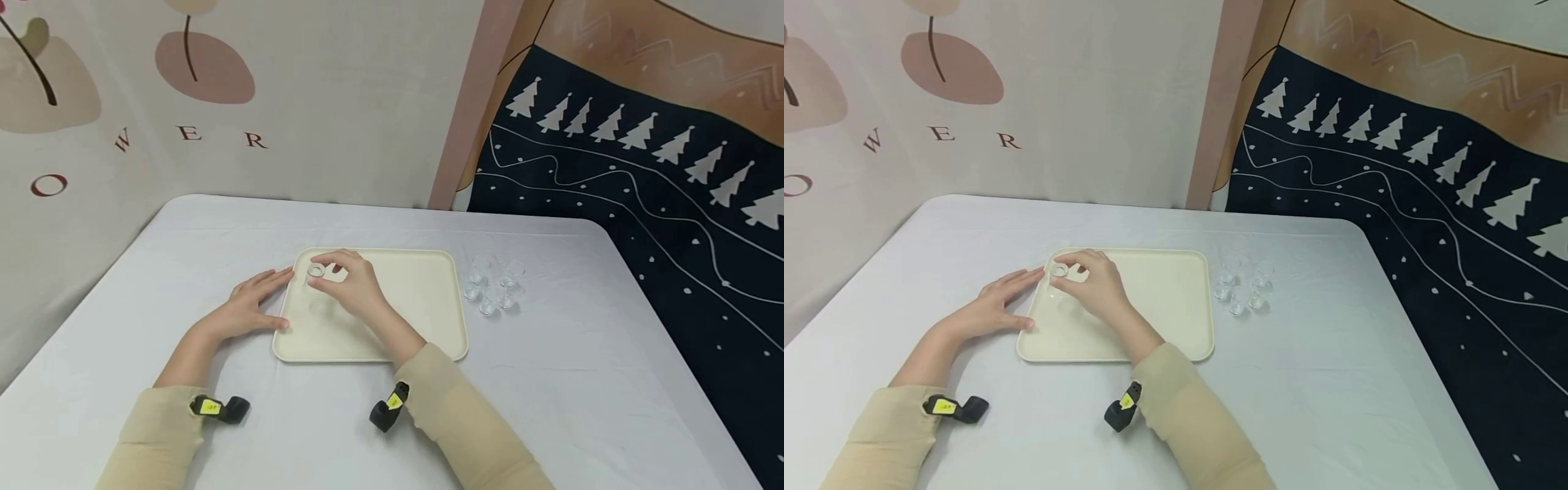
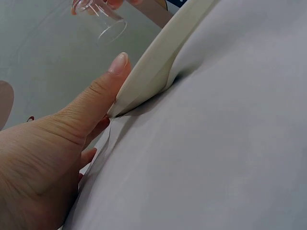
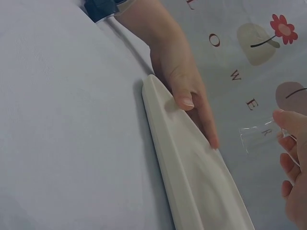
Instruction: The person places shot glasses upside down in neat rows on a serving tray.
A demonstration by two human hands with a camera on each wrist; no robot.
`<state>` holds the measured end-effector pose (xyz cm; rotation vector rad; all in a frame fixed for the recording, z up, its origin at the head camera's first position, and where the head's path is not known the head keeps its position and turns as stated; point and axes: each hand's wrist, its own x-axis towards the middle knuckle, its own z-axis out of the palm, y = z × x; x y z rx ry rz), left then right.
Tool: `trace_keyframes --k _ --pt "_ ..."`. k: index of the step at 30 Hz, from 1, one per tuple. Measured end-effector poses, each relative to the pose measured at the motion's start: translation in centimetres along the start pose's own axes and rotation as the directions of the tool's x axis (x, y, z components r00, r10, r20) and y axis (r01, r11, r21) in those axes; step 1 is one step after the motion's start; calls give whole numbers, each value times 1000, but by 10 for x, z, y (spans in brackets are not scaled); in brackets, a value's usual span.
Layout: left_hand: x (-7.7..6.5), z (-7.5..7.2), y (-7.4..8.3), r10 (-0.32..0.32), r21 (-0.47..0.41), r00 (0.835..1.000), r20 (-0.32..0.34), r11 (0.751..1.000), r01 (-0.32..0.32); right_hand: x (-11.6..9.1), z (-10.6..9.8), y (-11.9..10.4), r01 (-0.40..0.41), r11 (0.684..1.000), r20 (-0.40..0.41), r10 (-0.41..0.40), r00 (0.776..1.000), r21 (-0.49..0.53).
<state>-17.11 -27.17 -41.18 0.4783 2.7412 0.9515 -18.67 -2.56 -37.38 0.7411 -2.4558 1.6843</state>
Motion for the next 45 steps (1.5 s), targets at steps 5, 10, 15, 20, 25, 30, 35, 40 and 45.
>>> trace_keyframes --k 5,10,15,20,25,30,35,40,45 --pt "0 -1 0 11 2 1000 10 1000 -11 5 11 3 -16 1000 11 17 1000 -21" --pt "0 -3 0 30 9 999 17 1000 -30 7 19 8 -26 999 18 26 999 -41" --pt "-1 -4 0 33 17 999 29 999 -33 8 27 12 -61 995 34 64 997 -75" --pt "-3 -4 0 29 22 999 34 999 -30 10 32 14 -71 992 36 75 997 -105" --pt "-3 -5 1 39 19 999 38 999 -40 12 36 17 -70 989 24 74 997 -130" --pt "-3 -6 0 48 23 998 39 999 -49 12 40 19 -77 987 25 81 996 -140" --pt "-2 -6 0 63 33 997 37 997 -65 11 41 20 -81 987 27 86 996 -141" --pt "-2 -5 0 60 22 997 37 998 -61 9 41 21 -75 985 28 80 996 -154" --pt "-2 -4 0 50 18 998 37 999 -51 5 34 17 -64 985 18 67 998 -159"
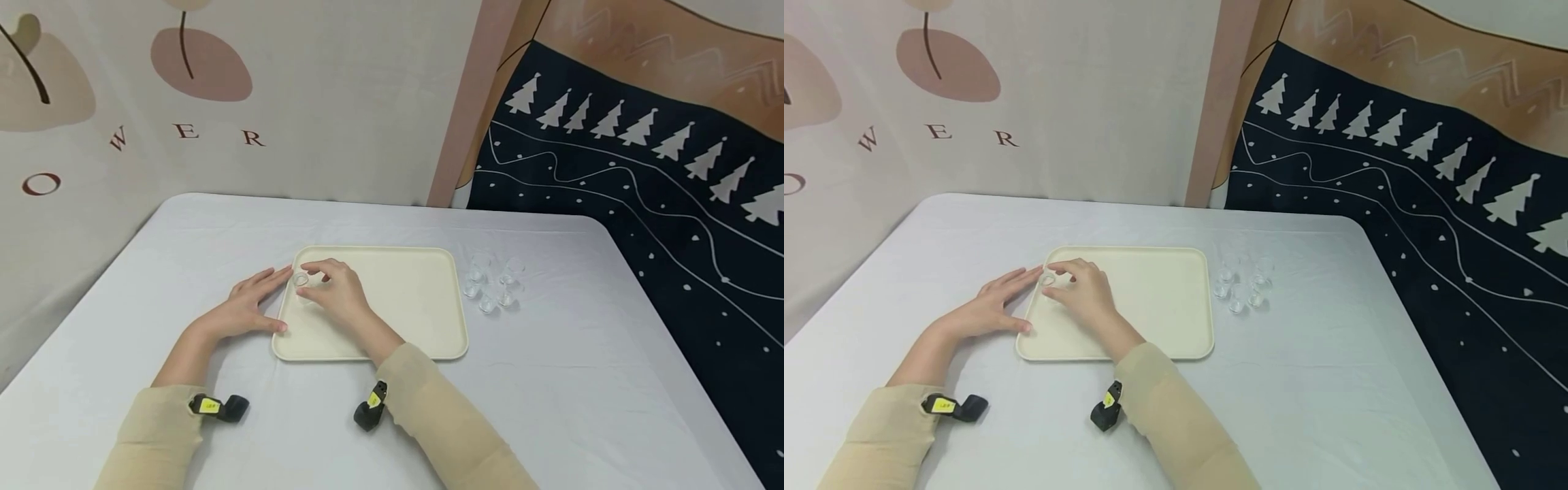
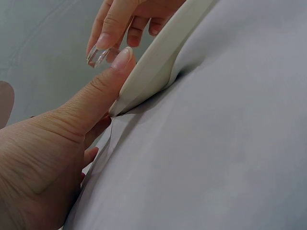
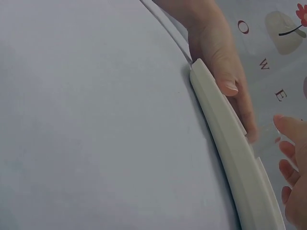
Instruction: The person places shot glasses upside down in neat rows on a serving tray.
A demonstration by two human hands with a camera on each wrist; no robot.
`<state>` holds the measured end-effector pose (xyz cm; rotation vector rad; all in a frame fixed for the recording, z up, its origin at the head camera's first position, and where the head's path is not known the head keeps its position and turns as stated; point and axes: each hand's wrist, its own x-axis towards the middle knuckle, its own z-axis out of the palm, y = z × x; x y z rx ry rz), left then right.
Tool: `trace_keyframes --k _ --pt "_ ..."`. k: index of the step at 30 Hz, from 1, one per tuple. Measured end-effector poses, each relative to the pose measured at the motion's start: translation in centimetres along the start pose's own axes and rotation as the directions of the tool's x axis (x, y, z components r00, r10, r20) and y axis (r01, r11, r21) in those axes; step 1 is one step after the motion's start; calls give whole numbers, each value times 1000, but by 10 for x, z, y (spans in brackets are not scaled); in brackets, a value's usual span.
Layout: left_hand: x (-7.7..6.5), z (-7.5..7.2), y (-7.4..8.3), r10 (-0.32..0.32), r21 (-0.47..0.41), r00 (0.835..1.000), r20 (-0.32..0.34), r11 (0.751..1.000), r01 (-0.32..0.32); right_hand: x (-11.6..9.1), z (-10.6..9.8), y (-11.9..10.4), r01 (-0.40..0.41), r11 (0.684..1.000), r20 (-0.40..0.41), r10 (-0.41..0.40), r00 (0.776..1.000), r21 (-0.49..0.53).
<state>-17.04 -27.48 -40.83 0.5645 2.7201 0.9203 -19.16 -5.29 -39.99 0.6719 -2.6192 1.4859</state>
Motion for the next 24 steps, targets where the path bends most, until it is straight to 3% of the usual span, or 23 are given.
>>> trace_keyframes --k 14,24 --pt "-1 0 -2 -50 12 999 15 999 50 -18 -37 -5 149 985 -27 -147 989 91" --pt "0 2 -3 -49 3 999 11 999 49 -35 -70 -4 140 984 -63 -134 989 112"
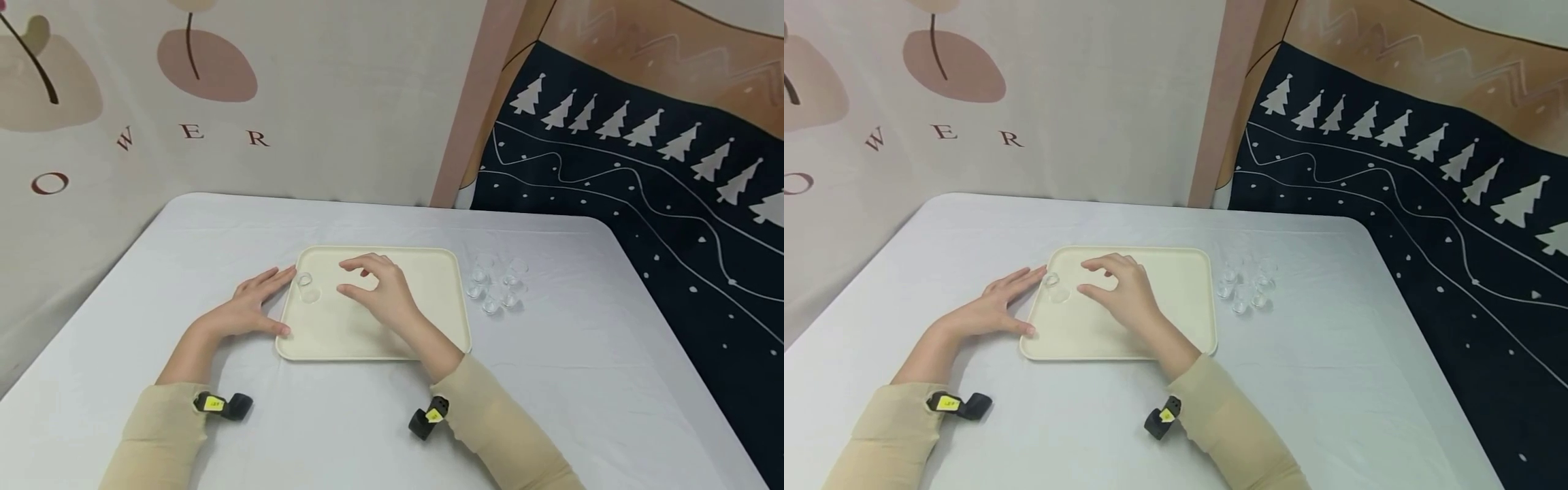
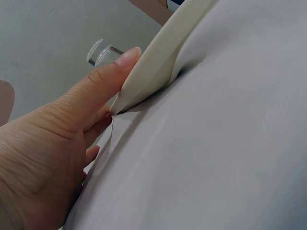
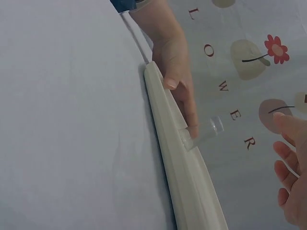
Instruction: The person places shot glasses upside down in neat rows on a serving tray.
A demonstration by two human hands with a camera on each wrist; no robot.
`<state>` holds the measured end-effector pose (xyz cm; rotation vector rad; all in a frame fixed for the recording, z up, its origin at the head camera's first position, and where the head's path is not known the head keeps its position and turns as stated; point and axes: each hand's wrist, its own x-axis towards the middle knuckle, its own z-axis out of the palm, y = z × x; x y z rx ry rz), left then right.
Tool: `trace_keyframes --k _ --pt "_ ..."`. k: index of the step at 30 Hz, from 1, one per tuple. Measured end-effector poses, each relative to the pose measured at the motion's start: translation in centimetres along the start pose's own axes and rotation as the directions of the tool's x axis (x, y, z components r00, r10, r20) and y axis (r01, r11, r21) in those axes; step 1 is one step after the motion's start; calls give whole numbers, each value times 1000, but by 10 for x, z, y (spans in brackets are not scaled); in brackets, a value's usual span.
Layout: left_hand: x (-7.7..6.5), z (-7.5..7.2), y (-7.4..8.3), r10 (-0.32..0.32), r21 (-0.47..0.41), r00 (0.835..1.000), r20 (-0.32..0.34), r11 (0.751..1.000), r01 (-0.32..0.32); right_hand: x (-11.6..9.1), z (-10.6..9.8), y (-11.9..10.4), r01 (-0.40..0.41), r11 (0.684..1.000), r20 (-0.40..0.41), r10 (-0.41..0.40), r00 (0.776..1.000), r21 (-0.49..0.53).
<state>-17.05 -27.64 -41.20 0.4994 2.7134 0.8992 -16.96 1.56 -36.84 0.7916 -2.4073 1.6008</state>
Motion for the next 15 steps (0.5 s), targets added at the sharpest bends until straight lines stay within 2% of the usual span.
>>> trace_keyframes --k 11,15 --pt "-3 -1 2 -1 3 1000 0 1000 1 -19 -44 7 91 995 -84 -94 992 -28" --pt "-3 -1 3 -2 6 1000 0 1000 2 -26 -60 11 98 994 -107 -104 989 -53"
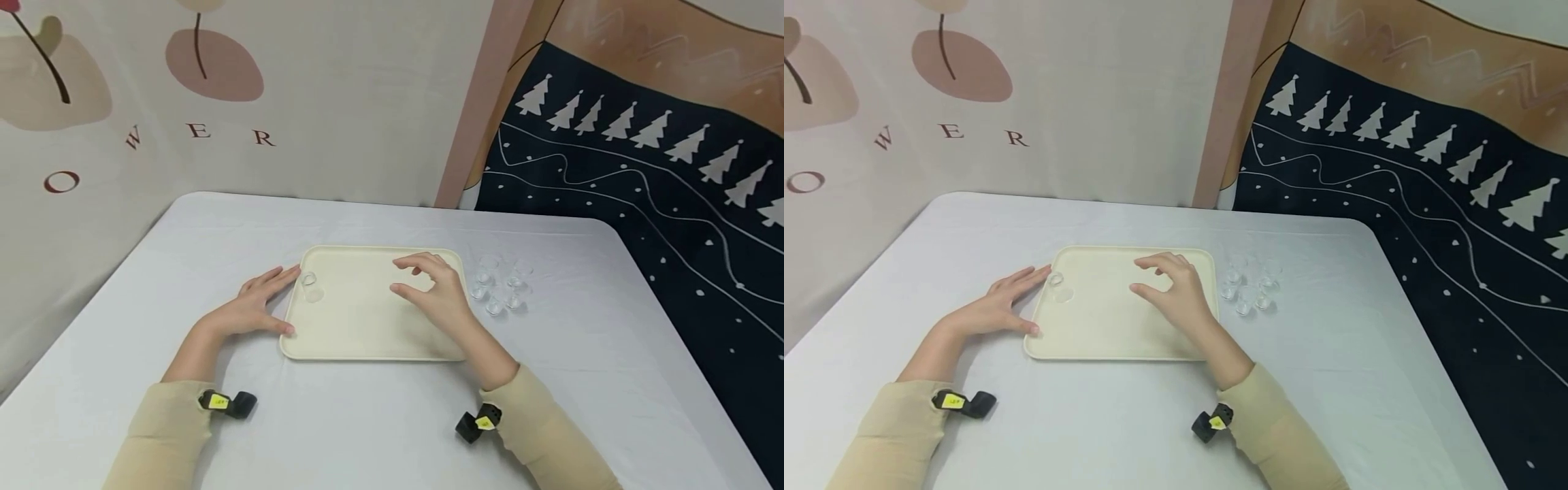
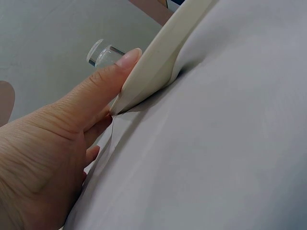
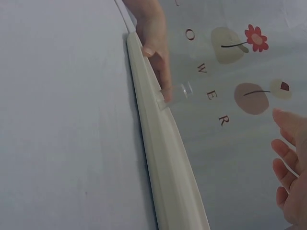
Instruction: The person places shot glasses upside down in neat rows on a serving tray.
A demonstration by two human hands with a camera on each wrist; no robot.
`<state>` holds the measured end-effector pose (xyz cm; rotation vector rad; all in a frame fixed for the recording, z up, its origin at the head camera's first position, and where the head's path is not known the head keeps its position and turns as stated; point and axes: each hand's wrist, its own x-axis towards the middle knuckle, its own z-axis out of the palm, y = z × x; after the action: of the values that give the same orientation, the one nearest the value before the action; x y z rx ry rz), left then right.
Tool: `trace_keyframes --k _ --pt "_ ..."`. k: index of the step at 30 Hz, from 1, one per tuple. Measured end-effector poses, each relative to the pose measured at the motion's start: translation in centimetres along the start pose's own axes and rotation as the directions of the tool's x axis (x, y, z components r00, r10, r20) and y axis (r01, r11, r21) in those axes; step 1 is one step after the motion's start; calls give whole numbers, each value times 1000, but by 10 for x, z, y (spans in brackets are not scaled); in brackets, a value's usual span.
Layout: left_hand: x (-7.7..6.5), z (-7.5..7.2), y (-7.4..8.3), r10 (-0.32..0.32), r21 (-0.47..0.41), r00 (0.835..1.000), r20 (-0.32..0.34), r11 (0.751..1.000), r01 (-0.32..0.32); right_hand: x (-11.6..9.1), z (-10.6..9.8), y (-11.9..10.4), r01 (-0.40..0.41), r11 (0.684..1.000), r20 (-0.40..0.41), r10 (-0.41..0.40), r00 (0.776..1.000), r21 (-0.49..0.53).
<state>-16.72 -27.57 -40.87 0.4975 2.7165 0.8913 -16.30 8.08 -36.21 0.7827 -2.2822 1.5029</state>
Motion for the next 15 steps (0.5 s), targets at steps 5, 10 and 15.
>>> trace_keyframes --k 5,10,15 --pt "0 0 0 -9 -10 1000 5 1000 9 -6 -18 2 5 1000 -17 -5 1000 -1" --pt "1 1 -1 -15 -8 1000 0 1000 15 -14 -35 5 6 1000 -29 -7 1000 -22" --pt "2 1 -1 -30 -13 1000 -1 999 30 -24 -55 9 -8 999 -62 4 998 -53"
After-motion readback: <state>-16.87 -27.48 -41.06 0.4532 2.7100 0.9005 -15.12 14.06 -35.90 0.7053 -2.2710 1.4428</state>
